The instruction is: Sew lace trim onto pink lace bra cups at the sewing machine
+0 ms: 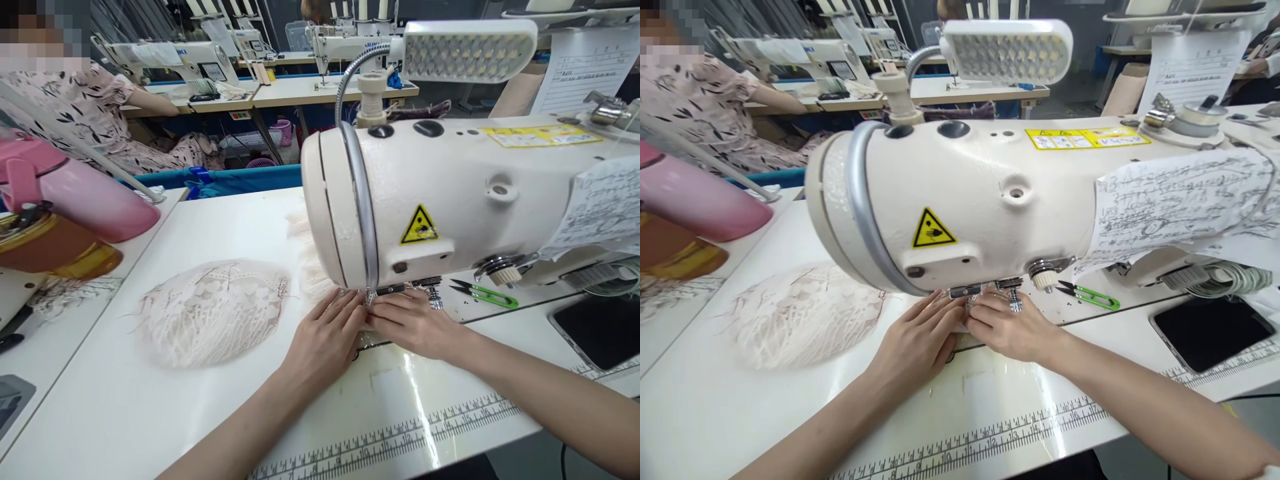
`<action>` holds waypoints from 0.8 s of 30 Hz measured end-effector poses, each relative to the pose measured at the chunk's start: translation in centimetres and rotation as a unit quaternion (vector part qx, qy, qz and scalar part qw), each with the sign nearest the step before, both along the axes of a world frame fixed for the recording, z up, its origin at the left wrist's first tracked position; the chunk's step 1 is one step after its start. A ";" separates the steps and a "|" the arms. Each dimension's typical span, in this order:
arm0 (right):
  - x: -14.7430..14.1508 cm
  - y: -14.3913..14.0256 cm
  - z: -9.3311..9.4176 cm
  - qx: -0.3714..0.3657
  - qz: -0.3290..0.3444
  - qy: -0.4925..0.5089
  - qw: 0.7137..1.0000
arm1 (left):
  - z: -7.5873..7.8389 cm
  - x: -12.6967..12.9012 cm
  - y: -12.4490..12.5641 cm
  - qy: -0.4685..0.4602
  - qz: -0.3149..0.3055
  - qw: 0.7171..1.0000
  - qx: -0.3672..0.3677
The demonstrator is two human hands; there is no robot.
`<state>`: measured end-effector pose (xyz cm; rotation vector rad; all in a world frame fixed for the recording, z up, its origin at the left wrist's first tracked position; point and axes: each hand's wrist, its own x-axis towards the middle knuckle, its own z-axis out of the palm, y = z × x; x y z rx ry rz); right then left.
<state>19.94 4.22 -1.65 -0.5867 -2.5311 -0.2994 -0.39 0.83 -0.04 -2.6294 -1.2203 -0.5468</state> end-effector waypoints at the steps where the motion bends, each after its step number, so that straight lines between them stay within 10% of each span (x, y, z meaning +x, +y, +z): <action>1: 0.0 0.0 0.0 -0.009 0.001 -0.003 1.000 | 0.0 0.0 0.0 0.000 0.003 1.000 0.000; 24: 0.6 -0.1 1.7 0.065 -0.131 -0.050 0.988 | 0.2 0.5 0.0 0.004 0.025 0.999 0.023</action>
